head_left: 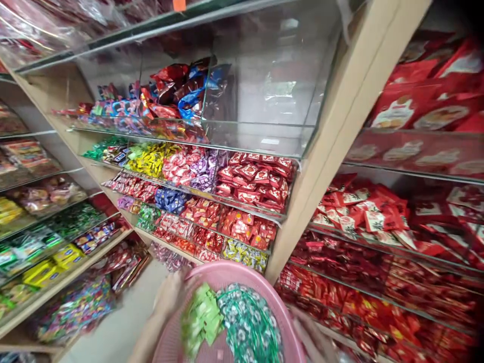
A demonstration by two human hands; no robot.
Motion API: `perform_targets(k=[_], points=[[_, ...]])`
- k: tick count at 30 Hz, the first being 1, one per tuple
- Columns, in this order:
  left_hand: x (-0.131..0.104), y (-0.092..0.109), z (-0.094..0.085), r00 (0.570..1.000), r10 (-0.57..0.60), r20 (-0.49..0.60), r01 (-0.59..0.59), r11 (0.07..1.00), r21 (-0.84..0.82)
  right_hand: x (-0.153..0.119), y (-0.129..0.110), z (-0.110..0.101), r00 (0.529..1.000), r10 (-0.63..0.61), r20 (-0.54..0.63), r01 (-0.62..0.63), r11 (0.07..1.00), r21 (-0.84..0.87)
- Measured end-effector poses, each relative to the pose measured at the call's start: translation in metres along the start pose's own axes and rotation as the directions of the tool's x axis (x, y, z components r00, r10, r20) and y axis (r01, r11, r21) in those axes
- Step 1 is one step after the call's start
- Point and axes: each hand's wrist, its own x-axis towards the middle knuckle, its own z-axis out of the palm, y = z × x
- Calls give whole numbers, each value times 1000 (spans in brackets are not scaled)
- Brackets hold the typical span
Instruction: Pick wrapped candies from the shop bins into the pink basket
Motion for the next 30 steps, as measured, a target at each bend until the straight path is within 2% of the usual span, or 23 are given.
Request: perform_targets(k=[5, 9, 12, 18, 21, 24, 26, 28, 30], points=[[44, -1, -17, 998, 66, 25, -65, 997, -47, 27, -32, 43, 992, 126, -5, -126, 992, 17], [74, -15, -22, 989, 122, 84, -117, 991, -68, 37, -42, 74, 991, 126, 46, -129, 989, 69], [98, -45, -24, 975, 186, 123, -177, 981, -81, 31, -38, 116, 989, 144, 38, -148, 980, 131], [143, -124, -34, 938, 302, 172, -293, 953, -75, 6, -32, 227, 954, 210, -214, -155, 956, 248], [157, -146, -39, 912, 351, 212, -346, 936, -61, -2, -39, 260, 962, 165, -217, -110, 964, 244], [165, -149, -39, 889, 369, 270, -374, 927, -37, -8, -43, 273, 959, 145, -242, -87, 969, 233], [167, -141, -36, 868, 399, 294, -409, 912, -32, -15, -41, 273, 940, 192, -283, -123, 962, 243], [168, -124, -28, 836, 453, 310, -463, 885, -44, -24, -33, 266, 920, 254, -299, -181, 951, 252], [168, -99, -17, 792, 506, 341, -517, 853, -64, -37, -21, 254, 893, 317, -321, -245, 938, 244]])
